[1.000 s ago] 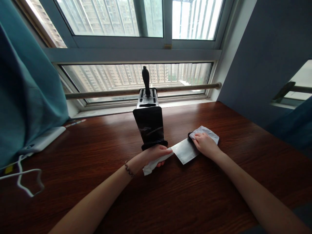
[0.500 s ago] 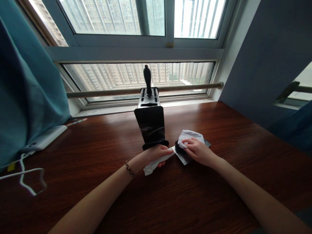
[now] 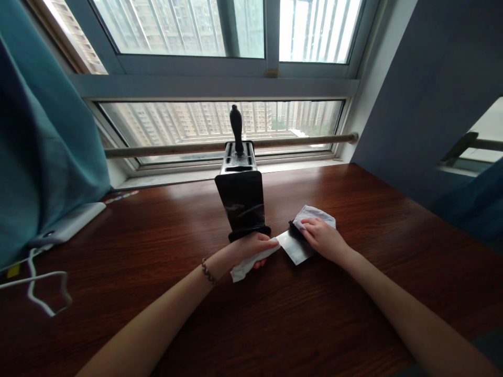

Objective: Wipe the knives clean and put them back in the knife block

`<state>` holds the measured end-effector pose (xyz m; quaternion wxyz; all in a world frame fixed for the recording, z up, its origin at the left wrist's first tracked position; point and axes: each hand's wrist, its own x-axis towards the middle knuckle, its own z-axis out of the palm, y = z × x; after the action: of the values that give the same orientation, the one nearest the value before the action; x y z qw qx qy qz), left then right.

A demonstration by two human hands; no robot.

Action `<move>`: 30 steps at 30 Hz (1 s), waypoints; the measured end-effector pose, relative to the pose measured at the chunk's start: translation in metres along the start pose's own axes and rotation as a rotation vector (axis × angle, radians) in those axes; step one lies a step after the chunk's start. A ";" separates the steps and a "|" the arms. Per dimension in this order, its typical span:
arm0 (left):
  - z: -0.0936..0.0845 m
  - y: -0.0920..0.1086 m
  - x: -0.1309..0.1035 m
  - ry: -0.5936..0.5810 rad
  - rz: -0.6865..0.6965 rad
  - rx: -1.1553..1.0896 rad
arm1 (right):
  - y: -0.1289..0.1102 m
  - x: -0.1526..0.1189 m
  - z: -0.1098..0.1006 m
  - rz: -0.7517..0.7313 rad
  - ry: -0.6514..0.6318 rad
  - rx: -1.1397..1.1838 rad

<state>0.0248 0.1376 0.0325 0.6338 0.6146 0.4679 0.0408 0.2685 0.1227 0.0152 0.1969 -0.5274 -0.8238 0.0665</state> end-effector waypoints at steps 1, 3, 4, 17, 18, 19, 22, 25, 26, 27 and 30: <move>0.000 0.000 -0.001 0.002 0.000 -0.006 | 0.002 0.000 0.000 0.016 0.002 -0.015; 0.001 0.001 -0.002 0.009 0.005 -0.018 | 0.005 0.001 -0.002 0.047 0.002 -0.043; 0.001 0.001 -0.003 0.012 0.009 -0.021 | 0.006 0.001 -0.003 0.064 0.000 -0.058; -0.002 -0.010 0.007 -0.008 0.006 -0.008 | 0.012 0.000 -0.002 0.164 0.024 -0.204; -0.003 -0.011 0.008 -0.010 0.015 -0.015 | 0.012 0.000 -0.002 0.167 0.024 -0.201; -0.003 -0.013 0.010 -0.008 0.026 -0.022 | 0.012 0.000 -0.002 0.171 0.024 -0.198; -0.005 -0.018 0.013 -0.006 0.039 -0.033 | 0.011 0.000 -0.003 0.179 0.019 -0.186; -0.005 -0.019 0.013 -0.008 0.036 -0.036 | 0.011 0.000 -0.003 0.182 0.023 -0.175; -0.005 -0.019 0.013 -0.006 0.039 -0.036 | 0.011 0.000 -0.002 0.185 0.026 -0.172; -0.005 -0.020 0.013 -0.003 0.043 -0.032 | 0.012 0.000 -0.002 0.186 0.028 -0.170; -0.005 -0.019 0.014 0.000 0.047 -0.018 | 0.012 0.000 -0.002 0.182 0.029 -0.172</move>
<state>0.0189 0.1453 0.0102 0.6381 0.6198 0.4530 0.0599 0.2791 0.1279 0.0129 0.1561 -0.6160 -0.7721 0.0057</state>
